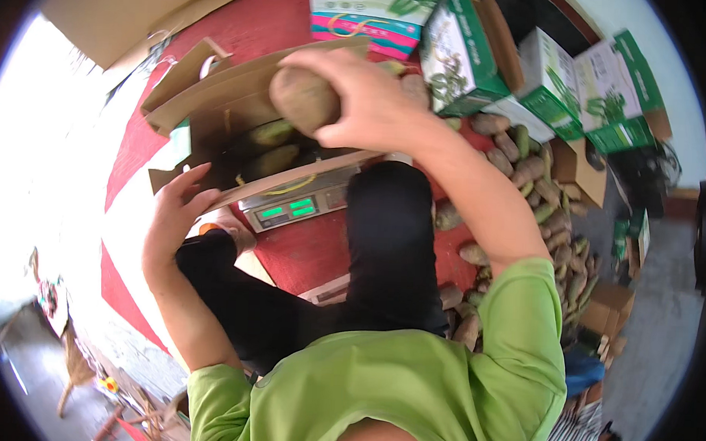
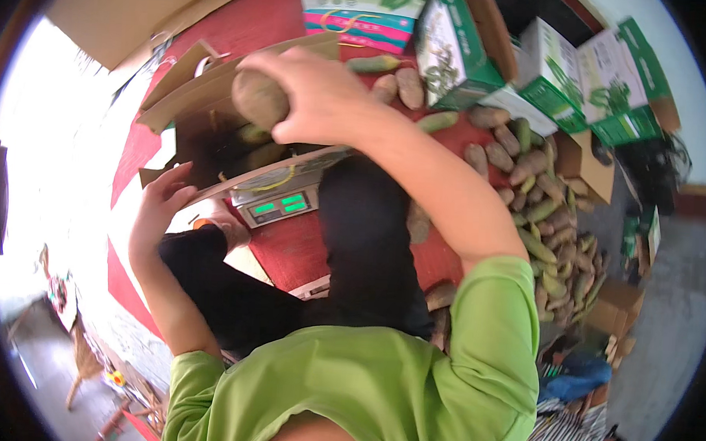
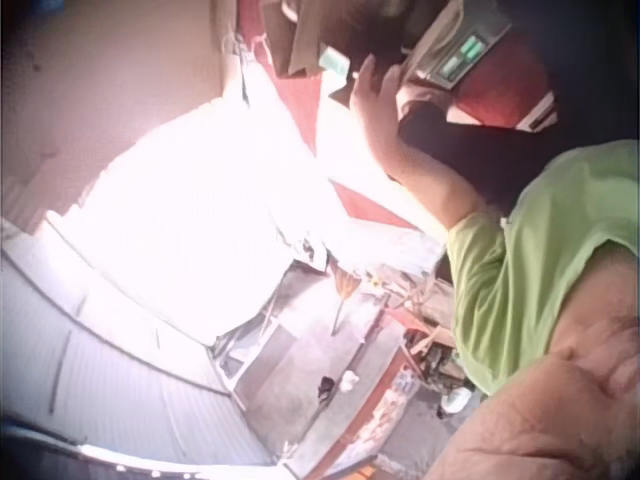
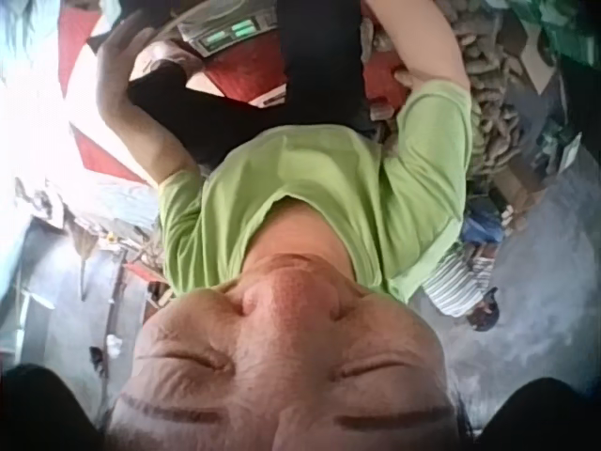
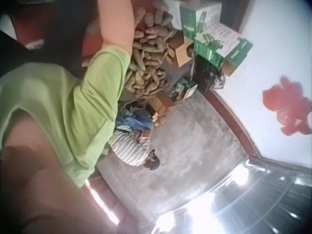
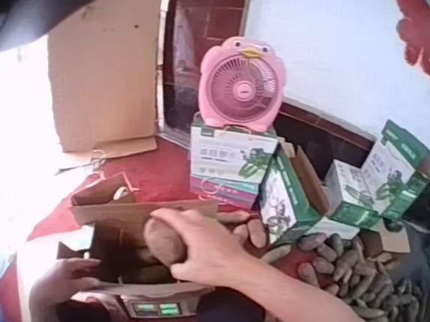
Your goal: The person packs radishes into cardboard boxes by hand, moving a small fan aside, assembling cardboard boxes, and placing radishes into the boxes on a digital scale.
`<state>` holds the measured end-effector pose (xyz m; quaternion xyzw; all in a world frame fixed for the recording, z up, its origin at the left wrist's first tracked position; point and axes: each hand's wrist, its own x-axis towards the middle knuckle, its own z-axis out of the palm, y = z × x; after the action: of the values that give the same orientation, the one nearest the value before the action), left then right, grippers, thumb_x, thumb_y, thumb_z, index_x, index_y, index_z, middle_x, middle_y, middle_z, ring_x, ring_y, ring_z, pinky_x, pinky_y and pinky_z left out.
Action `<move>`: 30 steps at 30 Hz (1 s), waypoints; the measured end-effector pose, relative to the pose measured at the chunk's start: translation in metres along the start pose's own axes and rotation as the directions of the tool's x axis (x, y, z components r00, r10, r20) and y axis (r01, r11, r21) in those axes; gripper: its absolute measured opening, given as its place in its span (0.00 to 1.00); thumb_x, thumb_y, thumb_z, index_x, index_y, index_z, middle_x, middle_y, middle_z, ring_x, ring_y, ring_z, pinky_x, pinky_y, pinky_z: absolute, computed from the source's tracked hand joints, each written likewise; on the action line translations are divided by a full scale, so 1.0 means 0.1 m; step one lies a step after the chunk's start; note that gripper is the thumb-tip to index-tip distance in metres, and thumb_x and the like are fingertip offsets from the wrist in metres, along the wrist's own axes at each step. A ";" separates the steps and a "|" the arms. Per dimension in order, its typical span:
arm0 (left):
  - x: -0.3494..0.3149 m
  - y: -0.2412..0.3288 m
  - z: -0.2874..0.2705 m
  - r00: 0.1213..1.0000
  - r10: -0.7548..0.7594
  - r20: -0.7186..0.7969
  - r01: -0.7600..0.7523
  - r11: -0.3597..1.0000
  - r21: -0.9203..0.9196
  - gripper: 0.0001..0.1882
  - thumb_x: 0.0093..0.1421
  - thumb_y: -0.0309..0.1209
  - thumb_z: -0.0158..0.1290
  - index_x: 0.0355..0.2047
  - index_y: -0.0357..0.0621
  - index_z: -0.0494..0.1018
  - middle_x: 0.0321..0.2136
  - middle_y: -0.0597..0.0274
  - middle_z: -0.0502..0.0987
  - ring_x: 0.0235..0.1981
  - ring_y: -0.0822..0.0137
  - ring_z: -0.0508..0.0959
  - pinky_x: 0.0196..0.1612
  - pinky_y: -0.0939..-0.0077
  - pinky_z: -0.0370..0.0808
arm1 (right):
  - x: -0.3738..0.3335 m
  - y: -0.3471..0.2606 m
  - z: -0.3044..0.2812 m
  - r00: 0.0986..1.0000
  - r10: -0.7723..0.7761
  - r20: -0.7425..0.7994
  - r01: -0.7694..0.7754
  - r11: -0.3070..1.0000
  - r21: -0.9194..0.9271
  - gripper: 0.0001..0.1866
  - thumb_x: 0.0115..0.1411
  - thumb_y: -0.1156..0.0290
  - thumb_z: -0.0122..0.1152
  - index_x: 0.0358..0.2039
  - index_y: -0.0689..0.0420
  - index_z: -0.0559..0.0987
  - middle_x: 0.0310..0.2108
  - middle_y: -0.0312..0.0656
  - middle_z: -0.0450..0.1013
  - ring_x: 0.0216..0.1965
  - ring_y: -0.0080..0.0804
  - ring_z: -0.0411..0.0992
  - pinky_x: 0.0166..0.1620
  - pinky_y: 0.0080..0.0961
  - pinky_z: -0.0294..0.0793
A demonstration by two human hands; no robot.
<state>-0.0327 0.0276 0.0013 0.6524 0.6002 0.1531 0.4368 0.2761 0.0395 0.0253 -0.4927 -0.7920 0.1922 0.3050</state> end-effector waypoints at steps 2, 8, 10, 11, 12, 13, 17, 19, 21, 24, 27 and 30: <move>0.00 0.02 0.00 0.999 -0.017 0.031 0.019 0.998 -0.063 0.24 0.54 0.26 0.54 0.52 0.36 0.67 0.39 0.51 0.76 0.37 0.69 0.76 0.43 0.77 0.71 | 0.02 -0.01 0.11 0.966 0.157 0.204 -0.122 0.977 -0.174 0.35 0.38 0.70 0.64 0.52 0.46 0.69 0.44 0.45 0.70 0.47 0.45 0.67 0.48 0.42 0.67; 0.05 -0.03 -0.06 0.997 -0.005 0.074 0.001 0.998 0.058 0.23 0.56 0.26 0.52 0.54 0.36 0.66 0.52 0.50 0.69 0.46 0.68 0.73 0.50 0.78 0.69 | -0.65 0.23 -0.04 0.978 0.124 -0.169 -0.141 0.986 -0.089 0.23 0.44 0.64 0.64 0.44 0.51 0.76 0.42 0.42 0.72 0.45 0.41 0.69 0.49 0.36 0.67; 0.05 -0.09 -0.10 0.999 -0.013 0.050 0.009 0.995 0.097 0.23 0.57 0.26 0.51 0.54 0.37 0.66 0.52 0.50 0.69 0.50 0.67 0.71 0.53 0.77 0.66 | -1.06 0.25 -0.19 0.920 0.250 -0.303 -0.210 0.965 0.158 0.17 0.51 0.67 0.62 0.42 0.57 0.76 0.41 0.41 0.74 0.41 0.32 0.72 0.45 0.26 0.70; 0.09 -0.11 -0.09 0.999 -0.003 0.037 -0.001 0.992 0.126 0.23 0.58 0.27 0.51 0.54 0.37 0.66 0.53 0.50 0.69 0.52 0.66 0.69 0.55 0.77 0.64 | -1.33 0.37 -0.17 0.861 0.362 -0.356 -0.247 0.911 0.330 0.15 0.53 0.70 0.61 0.42 0.59 0.76 0.40 0.38 0.74 0.40 0.26 0.73 0.42 0.23 0.71; 0.12 -0.13 -0.08 0.998 0.010 0.057 -0.014 0.997 0.072 0.22 0.59 0.28 0.50 0.54 0.37 0.66 0.53 0.50 0.68 0.55 0.65 0.67 0.57 0.76 0.62 | -1.68 0.42 -0.18 0.770 0.542 -0.336 -0.420 0.827 0.373 0.13 0.55 0.72 0.59 0.42 0.59 0.76 0.40 0.36 0.74 0.41 0.24 0.72 0.44 0.24 0.71; 0.12 -0.08 -0.05 0.999 0.019 0.043 -0.023 0.995 0.098 0.21 0.60 0.28 0.49 0.54 0.37 0.66 0.53 0.50 0.68 0.55 0.64 0.68 0.57 0.75 0.63 | -2.07 0.59 -0.07 0.687 0.626 -0.369 -0.502 0.776 0.381 0.14 0.54 0.73 0.58 0.42 0.59 0.76 0.40 0.38 0.75 0.42 0.26 0.72 0.45 0.25 0.71; 0.13 -0.13 -0.04 0.997 0.064 0.037 -0.067 0.991 0.115 0.21 0.61 0.30 0.48 0.54 0.37 0.66 0.52 0.51 0.69 0.54 0.63 0.68 0.56 0.73 0.64 | -3.70 0.77 0.60 0.518 0.818 -0.252 -0.818 0.559 0.136 0.14 0.52 0.70 0.56 0.40 0.58 0.76 0.36 0.48 0.74 0.40 0.44 0.73 0.41 0.33 0.73; 0.12 -0.18 -0.07 0.998 0.059 0.030 -0.062 0.992 0.109 0.21 0.62 0.31 0.48 0.54 0.38 0.66 0.52 0.51 0.69 0.53 0.62 0.69 0.56 0.72 0.64 | -4.34 0.69 1.02 0.434 0.901 0.015 -0.882 0.428 -0.196 0.12 0.51 0.71 0.53 0.37 0.57 0.77 0.35 0.50 0.75 0.38 0.43 0.74 0.39 0.34 0.73; 0.14 -0.19 -0.06 0.998 0.049 -0.032 -0.050 0.998 -0.025 0.21 0.62 0.32 0.48 0.55 0.38 0.65 0.52 0.52 0.69 0.52 0.63 0.70 0.56 0.73 0.65 | -4.90 0.53 1.41 0.208 0.935 0.288 -0.881 0.307 -0.361 0.10 0.50 0.71 0.51 0.33 0.56 0.76 0.32 0.50 0.75 0.35 0.44 0.75 0.38 0.36 0.73; 0.15 -0.16 -0.06 0.995 0.067 -0.068 -0.066 0.998 0.014 0.21 0.62 0.32 0.47 0.55 0.39 0.65 0.51 0.53 0.70 0.51 0.63 0.70 0.55 0.72 0.66 | -5.60 0.17 1.94 0.290 0.868 0.403 -0.828 0.439 -0.348 0.10 0.50 0.69 0.50 0.29 0.57 0.78 0.29 0.50 0.75 0.34 0.44 0.76 0.36 0.37 0.74; 0.18 -0.23 -0.11 0.989 0.101 -0.112 -0.100 0.995 0.012 0.20 0.63 0.31 0.47 0.55 0.39 0.65 0.50 0.54 0.71 0.51 0.63 0.71 0.54 0.71 0.67 | -5.82 -0.03 2.11 0.323 0.835 0.446 -0.804 0.491 -0.336 0.12 0.50 0.67 0.51 0.29 0.57 0.80 0.28 0.51 0.76 0.35 0.43 0.76 0.34 0.37 0.75; 0.17 -0.28 -0.20 0.975 0.139 -0.173 -0.130 0.990 0.062 0.20 0.63 0.32 0.48 0.54 0.39 0.66 0.50 0.54 0.71 0.49 0.62 0.72 0.53 0.70 0.68 | -5.73 -0.13 1.93 0.211 0.904 0.372 -0.953 0.274 -0.126 0.11 0.48 0.65 0.55 0.30 0.56 0.80 0.30 0.48 0.76 0.35 0.44 0.75 0.38 0.37 0.73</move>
<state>-0.0609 0.0480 -0.0139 0.6862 0.5947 0.2245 0.3536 0.3256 -0.4818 -0.2778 -0.8000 -0.3643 0.4768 0.0033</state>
